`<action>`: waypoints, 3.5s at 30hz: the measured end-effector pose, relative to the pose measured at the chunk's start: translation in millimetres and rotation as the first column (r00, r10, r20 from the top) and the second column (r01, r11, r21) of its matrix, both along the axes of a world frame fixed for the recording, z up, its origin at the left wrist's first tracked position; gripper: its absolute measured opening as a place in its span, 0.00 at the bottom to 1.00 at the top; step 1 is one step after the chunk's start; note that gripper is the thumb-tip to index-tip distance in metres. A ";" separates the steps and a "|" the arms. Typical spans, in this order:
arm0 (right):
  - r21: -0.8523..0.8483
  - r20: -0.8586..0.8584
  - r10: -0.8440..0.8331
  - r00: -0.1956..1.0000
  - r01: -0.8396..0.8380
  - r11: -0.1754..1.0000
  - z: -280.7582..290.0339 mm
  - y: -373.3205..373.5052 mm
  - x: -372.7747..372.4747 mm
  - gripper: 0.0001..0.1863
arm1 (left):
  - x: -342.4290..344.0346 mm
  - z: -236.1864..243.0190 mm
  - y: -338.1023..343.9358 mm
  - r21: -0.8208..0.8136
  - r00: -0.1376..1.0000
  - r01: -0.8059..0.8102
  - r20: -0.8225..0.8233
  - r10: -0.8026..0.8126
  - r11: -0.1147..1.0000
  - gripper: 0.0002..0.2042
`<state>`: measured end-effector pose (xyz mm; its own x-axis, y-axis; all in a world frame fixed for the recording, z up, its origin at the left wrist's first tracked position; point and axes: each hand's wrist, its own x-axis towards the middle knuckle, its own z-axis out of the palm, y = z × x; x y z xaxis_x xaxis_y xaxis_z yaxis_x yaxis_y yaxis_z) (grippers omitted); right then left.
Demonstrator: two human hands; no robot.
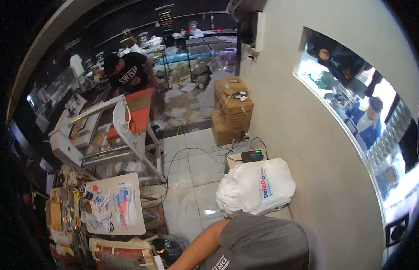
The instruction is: The person places transfer prints onto bags on a heat press, operates the machine to press them, wipes the transfers with a cloth, and stacks the printed bags.
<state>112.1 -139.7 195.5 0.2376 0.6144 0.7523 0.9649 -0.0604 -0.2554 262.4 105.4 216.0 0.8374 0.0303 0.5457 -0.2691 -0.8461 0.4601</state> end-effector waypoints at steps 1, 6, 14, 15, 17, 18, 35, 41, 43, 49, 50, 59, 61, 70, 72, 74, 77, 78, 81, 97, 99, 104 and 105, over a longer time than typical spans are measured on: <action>-0.039 -0.114 -0.047 0.992 0.042 0.998 -3.5 2.8 -4.1 0.07 | -9.0 -1.9 -6.6 0.111 0.997 -0.078 0.023 0.076 0.991 0.29; -0.311 -0.174 -0.175 0.969 0.114 0.943 0.9 24.9 -2.4 0.13 | 6.7 -40.7 21.9 -0.086 0.998 -0.032 0.055 0.037 0.996 0.33; -0.798 -0.011 -0.230 0.973 0.129 0.588 54.4 35.6 -8.5 0.11 | 23.8 -80.2 77.3 -0.289 0.911 -0.307 -0.363 0.193 0.907 0.37; -0.763 -0.009 -0.427 0.904 0.270 0.588 9.3 22.6 -11.6 0.13 | 2.5 -40.5 -16.1 -0.411 0.812 -0.392 -0.576 0.099 0.823 0.41; -0.751 -0.094 -0.458 0.884 0.239 0.616 20.4 37.5 -19.1 0.18 | -3.2 -56.2 20.8 -0.599 0.896 -0.236 -0.439 -0.067 0.766 0.40; -0.795 -0.232 -0.413 0.881 0.073 0.602 48.7 21.6 -13.4 0.20 | -18.5 -35.1 4.6 -0.601 0.866 -0.268 -0.493 -0.085 0.753 0.38; -0.786 -0.345 -0.328 0.880 -0.079 0.613 72.2 4.8 -10.5 0.32 | -39.3 -21.4 -19.1 -0.693 0.913 -0.290 -0.408 -0.027 0.659 0.30; -0.807 -0.298 -0.334 0.894 -0.049 0.589 74.2 1.3 -9.3 0.31 | -41.9 -11.2 -29.5 -0.685 0.907 -0.292 -0.419 -0.033 0.668 0.31; -0.810 -0.290 -0.328 0.899 -0.048 0.585 72.7 2.3 -10.2 0.31 | -43.1 -13.2 -29.6 -0.739 0.918 -0.264 -0.391 -0.074 0.619 0.31; -0.791 -0.287 -0.326 0.901 -0.031 0.611 72.3 1.1 -11.2 0.31 | -39.3 -20.3 -28.4 -0.736 0.920 -0.274 -0.388 -0.053 0.619 0.30; -0.780 -0.284 -0.325 0.902 -0.020 0.625 71.9 0.4 -11.3 0.31 | -38.9 -20.6 -28.8 -0.723 0.903 -0.300 -0.426 -0.060 0.623 0.30; -0.757 -0.296 -0.328 0.897 -0.011 0.654 74.4 0.4 -13.6 0.30 | -40.1 -20.6 -28.6 -0.791 0.940 -0.240 -0.334 -0.069 0.563 0.28; -0.765 -0.298 -0.337 0.893 -0.013 0.644 78.5 0.5 -14.0 0.30 | -41.2 -18.2 -27.0 -0.781 0.927 -0.252 -0.364 -0.089 0.571 0.29; -0.790 -0.297 -0.344 0.891 -0.028 0.612 77.2 0.5 -13.2 0.31 | -45.9 -7.7 -32.8 -0.746 0.911 -0.293 -0.408 -0.064 0.598 0.30; -0.787 -0.292 -0.337 0.895 -0.025 0.616 75.8 1.6 -13.7 0.31 | -45.2 -10.8 -30.6 -0.753 0.924 -0.287 -0.382 -0.037 0.592 0.30; -0.772 -0.278 -0.334 0.901 -0.002 0.636 74.6 1.5 -14.3 0.31 | -43.2 -16.2 -26.4 -0.734 0.908 -0.288 -0.413 -0.067 0.615 0.30; -0.786 -0.268 -0.344 0.900 0.002 0.618 70.7 1.8 -14.0 0.32 | -41.3 -19.1 -26.7 -0.759 0.921 -0.260 -0.381 -0.083 0.597 0.30; -0.785 -0.268 -0.342 0.901 0.002 0.620 68.6 1.1 -14.0 0.32 | -41.3 -18.1 -28.3 -0.758 0.921 -0.260 -0.380 -0.081 0.598 0.30; -0.753 -0.274 -0.333 0.902 0.015 0.658 65.9 0.8 -14.1 0.32 | -41.7 -16.1 -29.3 -0.746 0.913 -0.282 -0.401 -0.068 0.604 0.30; -0.692 -0.233 -0.321 0.918 0.076 0.718 55.9 -2.8 -14.3 0.30 | -42.7 -13.1 -30.8 -0.762 0.921 -0.256 -0.379 -0.089 0.595 0.30; -0.692 -0.230 -0.315 0.921 0.073 0.718 56.3 -2.1 -14.6 0.30 | -42.3 -15.6 -28.9 -0.768 0.921 -0.254 -0.378 -0.097 0.588 0.30; -0.723 -0.218 -0.333 0.918 0.077 0.687 60.1 -0.3 -15.7 0.30 | -40.4 -22.0 -26.7 -0.772 0.931 -0.241 -0.356 -0.086 0.588 0.30; -0.723 -0.218 -0.332 0.918 0.076 0.686 60.0 -0.2 -15.5 0.30 | -40.4 -21.4 -27.1 -0.773 0.930 -0.242 -0.356 -0.085 0.587 0.30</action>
